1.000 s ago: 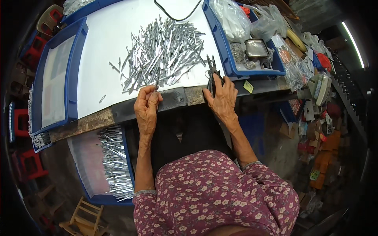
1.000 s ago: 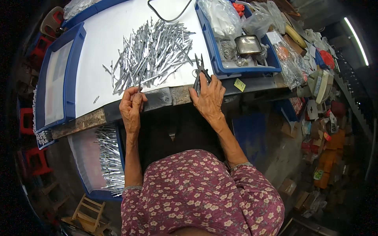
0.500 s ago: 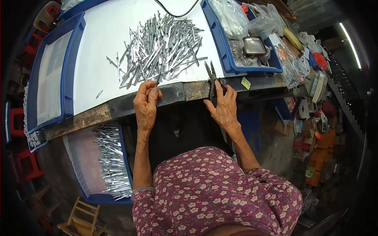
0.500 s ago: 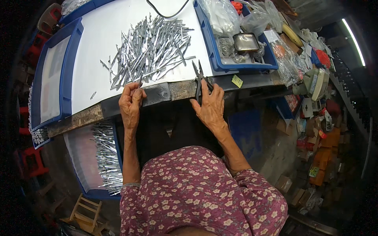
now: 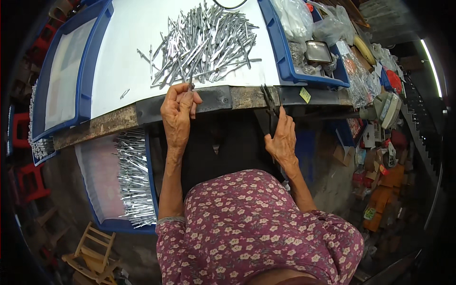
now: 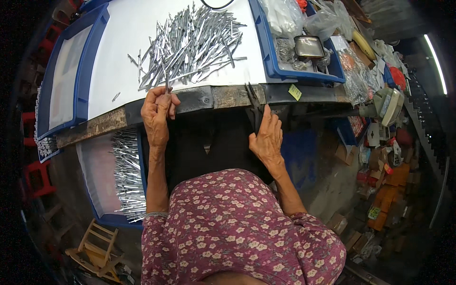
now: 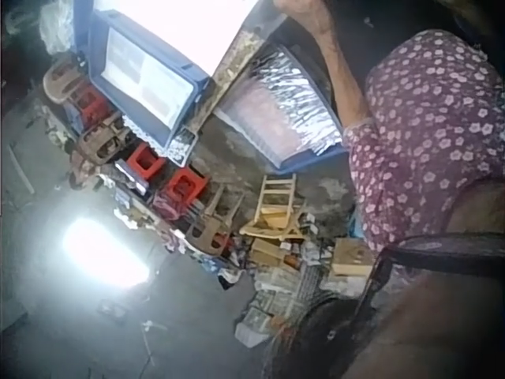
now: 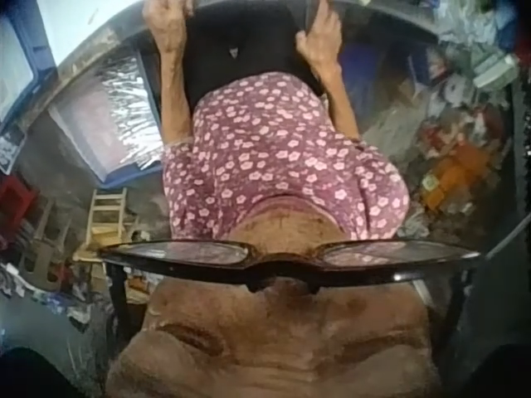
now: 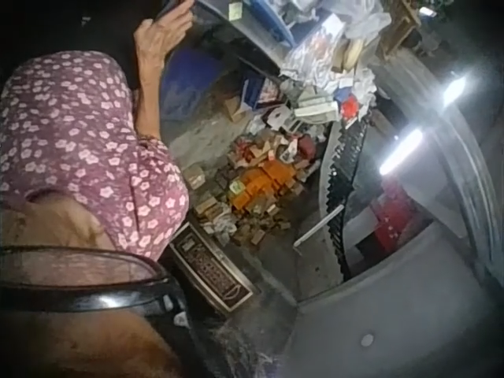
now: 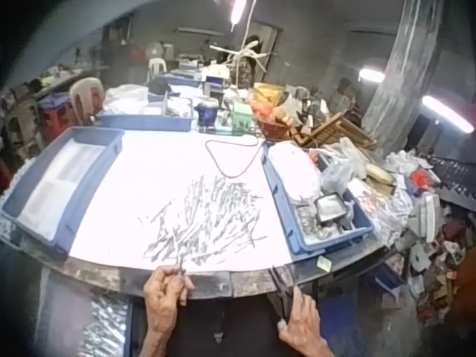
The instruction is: Assembling and crimping small metal pieces using pliers at a workbench.
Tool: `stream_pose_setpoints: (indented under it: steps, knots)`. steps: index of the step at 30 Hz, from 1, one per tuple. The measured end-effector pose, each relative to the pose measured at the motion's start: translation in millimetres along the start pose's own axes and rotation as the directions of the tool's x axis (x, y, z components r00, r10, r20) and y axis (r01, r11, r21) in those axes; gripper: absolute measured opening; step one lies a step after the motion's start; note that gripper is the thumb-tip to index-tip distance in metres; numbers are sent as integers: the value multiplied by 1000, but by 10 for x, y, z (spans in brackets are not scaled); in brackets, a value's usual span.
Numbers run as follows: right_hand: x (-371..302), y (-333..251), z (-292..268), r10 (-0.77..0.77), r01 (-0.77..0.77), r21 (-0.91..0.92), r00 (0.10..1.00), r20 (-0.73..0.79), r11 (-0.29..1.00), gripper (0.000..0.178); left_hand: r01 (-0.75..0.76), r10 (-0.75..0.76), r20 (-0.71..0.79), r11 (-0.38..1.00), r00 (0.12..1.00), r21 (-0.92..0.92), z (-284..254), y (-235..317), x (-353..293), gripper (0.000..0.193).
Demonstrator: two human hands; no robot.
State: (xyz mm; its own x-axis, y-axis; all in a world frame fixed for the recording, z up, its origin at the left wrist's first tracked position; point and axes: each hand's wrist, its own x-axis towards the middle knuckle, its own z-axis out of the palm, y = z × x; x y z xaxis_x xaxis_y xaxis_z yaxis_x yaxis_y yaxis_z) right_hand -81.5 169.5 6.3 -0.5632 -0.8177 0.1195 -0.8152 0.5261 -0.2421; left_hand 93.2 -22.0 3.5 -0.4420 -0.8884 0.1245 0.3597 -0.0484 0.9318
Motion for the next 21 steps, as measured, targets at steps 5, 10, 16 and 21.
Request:
stream_pose_setpoints:
  steps: [5, 10, 16, 21]
  knots:
    - [-243, 225, -165, 20, -23, 112, 999, 32, 993, 65, 24, -23, 15, 997, 1000, -77, -1, 54, -58, 16]
    - [-486, 422, -358, -187, 170, 195, 980, 73, 966, 56, 88, -85, 56, 995, 995, -41, 20, 77, -117, 16]
    - [-323, 146, -355, -150, 80, 486, 983, 106, 870, 56, 145, -133, 85, 975, 987, -166, 90, 122, -144, 19]
    - [-201, -70, -191, -178, 60, 669, 978, 109, 741, 54, 187, -190, 22, 928, 981, -323, 84, 131, -217, 14]
